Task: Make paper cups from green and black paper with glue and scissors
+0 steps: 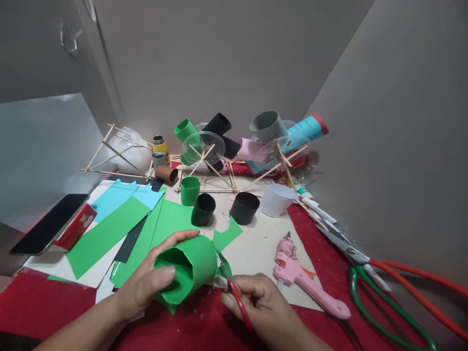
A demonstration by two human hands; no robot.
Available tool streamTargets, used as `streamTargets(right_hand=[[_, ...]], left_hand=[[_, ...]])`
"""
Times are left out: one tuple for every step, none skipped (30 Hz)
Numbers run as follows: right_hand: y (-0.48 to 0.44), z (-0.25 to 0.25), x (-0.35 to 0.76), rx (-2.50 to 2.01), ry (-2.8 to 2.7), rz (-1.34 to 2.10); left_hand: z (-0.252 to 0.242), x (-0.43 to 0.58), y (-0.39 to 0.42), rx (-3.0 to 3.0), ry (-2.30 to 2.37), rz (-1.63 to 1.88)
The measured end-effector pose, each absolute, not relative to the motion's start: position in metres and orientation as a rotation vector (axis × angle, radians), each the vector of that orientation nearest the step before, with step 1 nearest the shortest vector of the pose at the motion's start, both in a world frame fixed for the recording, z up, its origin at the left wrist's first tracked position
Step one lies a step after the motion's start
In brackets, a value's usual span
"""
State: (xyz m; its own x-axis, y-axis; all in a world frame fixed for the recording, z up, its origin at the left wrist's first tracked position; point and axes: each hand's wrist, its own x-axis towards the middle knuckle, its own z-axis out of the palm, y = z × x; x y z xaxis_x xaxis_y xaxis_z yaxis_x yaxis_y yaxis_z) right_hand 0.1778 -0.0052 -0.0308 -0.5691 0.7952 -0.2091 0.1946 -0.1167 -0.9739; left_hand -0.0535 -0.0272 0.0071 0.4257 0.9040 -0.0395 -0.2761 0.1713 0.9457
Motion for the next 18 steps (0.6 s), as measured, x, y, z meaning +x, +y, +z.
streamTargets(right_hand=[[-0.005, -0.030, 0.177, -1.087, -1.695, 1.736], [-0.005, -0.029, 0.177, -1.081, -1.686, 1.740], [-0.005, -0.028, 0.176, -1.072, -1.677, 1.749], [-0.005, -0.027, 0.176, -1.065, -1.667, 1.757], [-0.005, -0.027, 0.176, -1.063, -1.660, 1.762], [-0.005, -0.026, 0.176, -1.066, -1.657, 1.759], [-0.005, -0.026, 0.176, -1.071, -1.659, 1.744], [-0.005, -0.027, 0.177, -1.080, -1.665, 1.718], [-0.006, -0.027, 0.178, -1.091, -1.671, 1.678], [-0.006, -0.028, 0.179, -1.099, -1.670, 1.627], [-0.006, -0.030, 0.180, -1.096, -1.664, 1.576], [-0.005, -0.031, 0.181, -1.083, -1.648, 1.528], [-0.005, -0.032, 0.182, -1.060, -1.625, 1.490], [-0.005, -0.033, 0.183, -1.028, -1.602, 1.462], [-0.004, -0.034, 0.184, -0.992, -1.583, 1.440], [-0.004, -0.034, 0.184, -0.956, -1.568, 1.424], [-0.003, -0.035, 0.185, -0.924, -1.558, 1.404], [-0.002, -0.034, 0.185, -0.895, -1.554, 1.379]], left_hand=[[0.006, -0.054, -0.027, 1.072, 0.727, 0.959], [0.005, -0.054, -0.027, 1.066, 0.730, 0.970], [0.004, -0.054, -0.028, 1.061, 0.735, 0.974], [0.004, -0.054, -0.028, 1.059, 0.739, 0.972], [0.004, -0.054, -0.028, 1.058, 0.743, 0.963], [0.004, -0.054, -0.028, 1.061, 0.748, 0.951], [0.005, -0.054, -0.028, 1.067, 0.758, 0.938], [0.005, -0.055, -0.028, 1.074, 0.770, 0.927], [0.006, -0.056, -0.029, 1.080, 0.783, 0.926], [0.006, -0.057, -0.029, 1.081, 0.794, 0.936], [0.005, -0.058, -0.029, 1.073, 0.802, 0.961], [0.004, -0.059, -0.029, 1.056, 0.808, 1.006], [0.003, -0.060, -0.029, 1.030, 0.821, 1.069], [0.003, -0.061, -0.029, 1.000, 0.849, 1.144], [0.002, -0.062, -0.028, 0.980, 0.899, 1.220], [0.002, -0.063, -0.028, 0.980, 0.964, 1.290], [0.003, -0.064, -0.027, 1.006, 1.039, 1.347], [0.003, -0.064, -0.025, 1.056, 1.114, 1.382]])
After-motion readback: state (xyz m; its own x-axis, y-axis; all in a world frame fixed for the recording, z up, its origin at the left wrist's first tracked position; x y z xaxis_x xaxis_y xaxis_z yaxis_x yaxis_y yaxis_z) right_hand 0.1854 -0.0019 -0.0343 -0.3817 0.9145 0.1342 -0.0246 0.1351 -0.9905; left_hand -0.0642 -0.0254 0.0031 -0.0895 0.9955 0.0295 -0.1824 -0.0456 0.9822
